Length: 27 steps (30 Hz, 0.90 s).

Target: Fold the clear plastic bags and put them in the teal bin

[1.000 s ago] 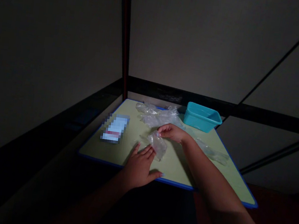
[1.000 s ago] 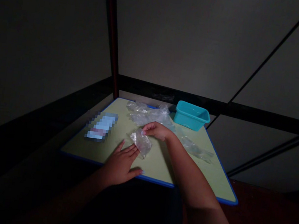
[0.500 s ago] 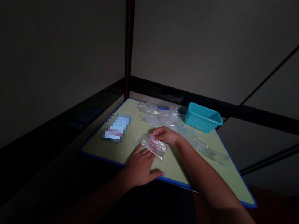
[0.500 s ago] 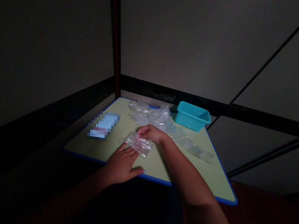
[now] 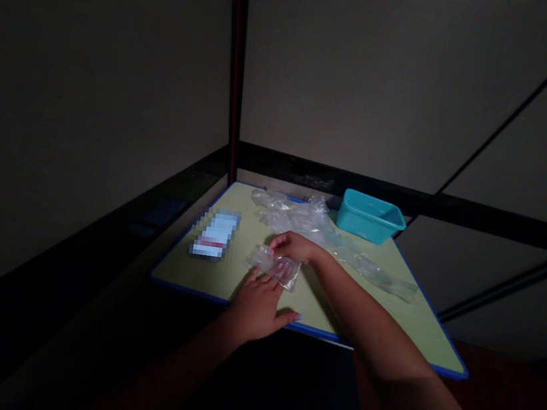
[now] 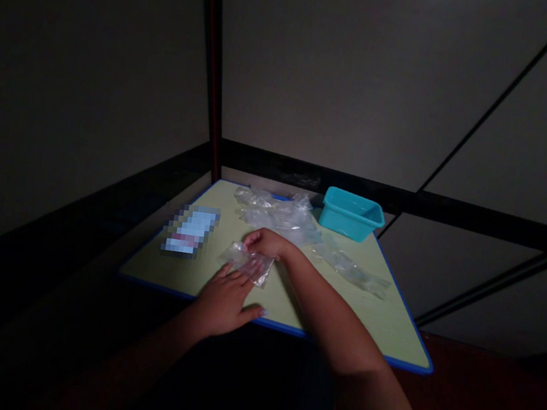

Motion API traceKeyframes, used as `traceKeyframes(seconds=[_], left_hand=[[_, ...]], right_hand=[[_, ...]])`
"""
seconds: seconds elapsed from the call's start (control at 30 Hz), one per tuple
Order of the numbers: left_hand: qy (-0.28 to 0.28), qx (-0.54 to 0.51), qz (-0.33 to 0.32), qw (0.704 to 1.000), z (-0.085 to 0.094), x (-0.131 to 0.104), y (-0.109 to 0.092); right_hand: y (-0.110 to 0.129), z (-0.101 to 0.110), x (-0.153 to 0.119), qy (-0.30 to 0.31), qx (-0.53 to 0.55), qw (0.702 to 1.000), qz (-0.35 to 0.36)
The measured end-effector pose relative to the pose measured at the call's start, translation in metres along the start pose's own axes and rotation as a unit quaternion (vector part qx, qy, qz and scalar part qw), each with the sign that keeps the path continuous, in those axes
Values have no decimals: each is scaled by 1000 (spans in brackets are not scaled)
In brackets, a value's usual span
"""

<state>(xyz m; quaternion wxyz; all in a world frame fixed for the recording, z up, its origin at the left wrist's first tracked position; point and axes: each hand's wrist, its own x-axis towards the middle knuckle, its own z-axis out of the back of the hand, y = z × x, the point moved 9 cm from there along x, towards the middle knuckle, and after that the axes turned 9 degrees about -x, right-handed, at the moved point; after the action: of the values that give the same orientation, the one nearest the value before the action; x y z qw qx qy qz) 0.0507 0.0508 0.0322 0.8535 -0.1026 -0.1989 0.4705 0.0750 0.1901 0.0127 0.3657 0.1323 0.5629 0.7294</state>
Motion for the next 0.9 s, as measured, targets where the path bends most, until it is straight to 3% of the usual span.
traceKeyframes(seconds=[0.4, 0.67, 0.9], left_hand=[[-27, 7, -28, 999, 18, -6, -5], [-181, -14, -57, 982, 50, -33, 11], [-214, -18, 8, 977, 57, -37, 31]], right_hand=[[5, -4, 4, -5, -39, 999, -25], [6, -9, 7, 8, -69, 996, -58], [6, -8, 7, 2, -100, 992, -79]])
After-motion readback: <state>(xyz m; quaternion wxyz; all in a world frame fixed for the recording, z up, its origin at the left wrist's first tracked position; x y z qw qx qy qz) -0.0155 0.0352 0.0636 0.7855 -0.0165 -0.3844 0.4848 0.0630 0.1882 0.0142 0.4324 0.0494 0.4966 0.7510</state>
